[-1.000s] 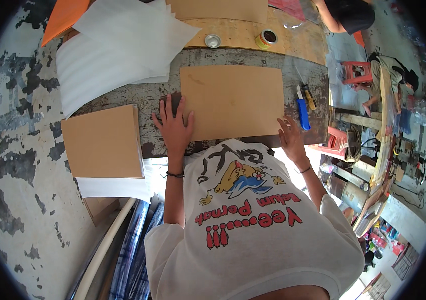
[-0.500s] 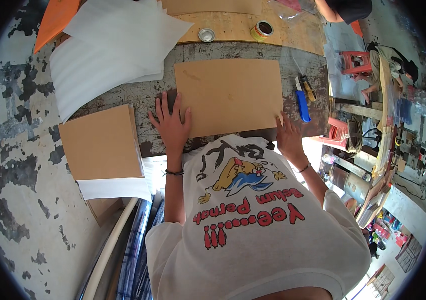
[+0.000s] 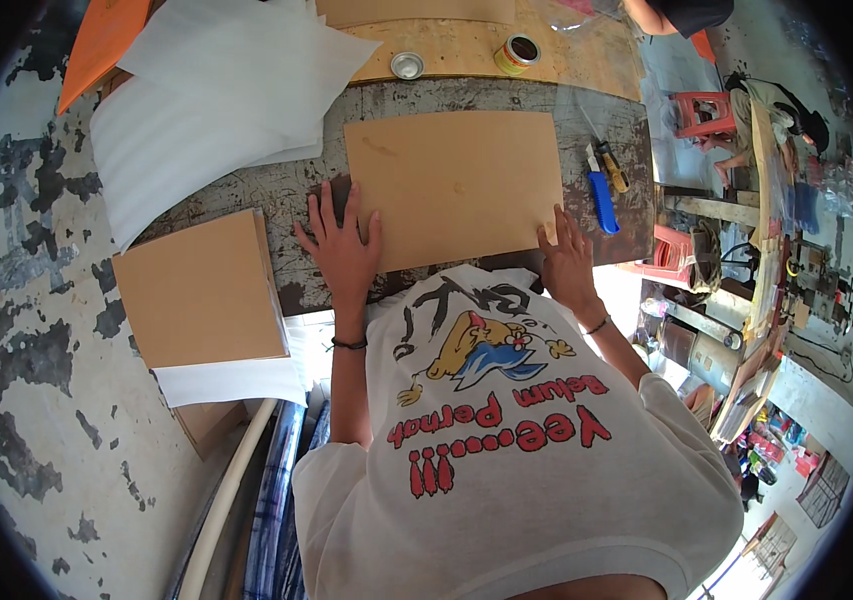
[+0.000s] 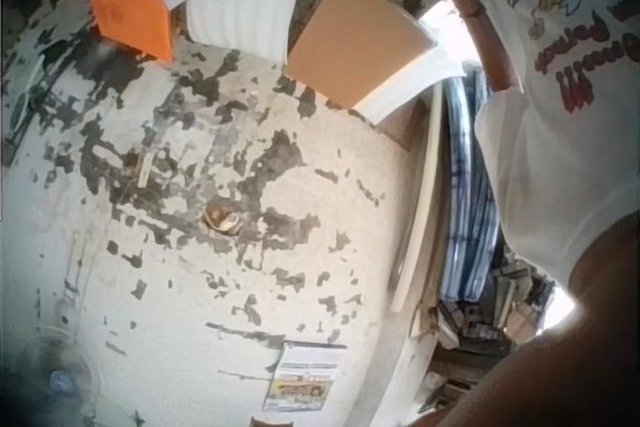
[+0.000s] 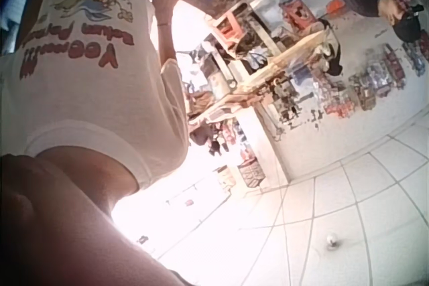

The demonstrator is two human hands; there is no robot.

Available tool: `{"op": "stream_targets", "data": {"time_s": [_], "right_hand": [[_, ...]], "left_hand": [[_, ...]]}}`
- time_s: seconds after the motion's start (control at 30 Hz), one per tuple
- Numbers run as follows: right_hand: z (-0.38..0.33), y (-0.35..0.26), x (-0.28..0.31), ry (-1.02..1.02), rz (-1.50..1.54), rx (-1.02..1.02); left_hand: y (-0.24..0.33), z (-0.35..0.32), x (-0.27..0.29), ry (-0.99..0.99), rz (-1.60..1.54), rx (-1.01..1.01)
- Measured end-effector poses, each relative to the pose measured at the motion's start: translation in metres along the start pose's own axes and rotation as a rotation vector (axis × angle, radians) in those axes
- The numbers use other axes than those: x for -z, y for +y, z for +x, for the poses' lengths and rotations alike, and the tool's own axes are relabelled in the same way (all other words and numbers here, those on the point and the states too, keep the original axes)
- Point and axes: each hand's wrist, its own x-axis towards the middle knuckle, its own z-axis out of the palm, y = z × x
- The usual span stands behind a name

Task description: The person applies glue from a container onto cardboard pieces by hand, attaches foam sheets to the cardboard pieces, and stacks the assembled pieces.

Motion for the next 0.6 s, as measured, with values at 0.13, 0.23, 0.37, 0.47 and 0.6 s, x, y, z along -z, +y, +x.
{"op": "stream_targets", "data": {"time_s": [0.13,0.23,0.37,0.47,0.6], "right_hand": [[0.009,0.002,-0.002,0.045,0.021,0.018],[0.008,0.003,0.002,0.051,0.056,-0.005],[0.008,0.008,-0.008,0.089,-0.009,-0.045],[0.011,0.013,-0.014,0.096,-0.046,-0.067],[0.016,0.016,-0.018,0.099,-0.054,-0.091]], "left_hand": [[-0.001,0.0,-0.001,0.011,0.009,-0.001],[-0.001,-0.001,-0.001,0.01,0.008,0.0],[-0.003,-0.001,0.0,-0.018,-0.007,-0.021],[-0.005,-0.001,0.0,-0.035,0.003,-0.046],[-0.008,-0.001,-0.003,-0.05,0.009,-0.059]]}}
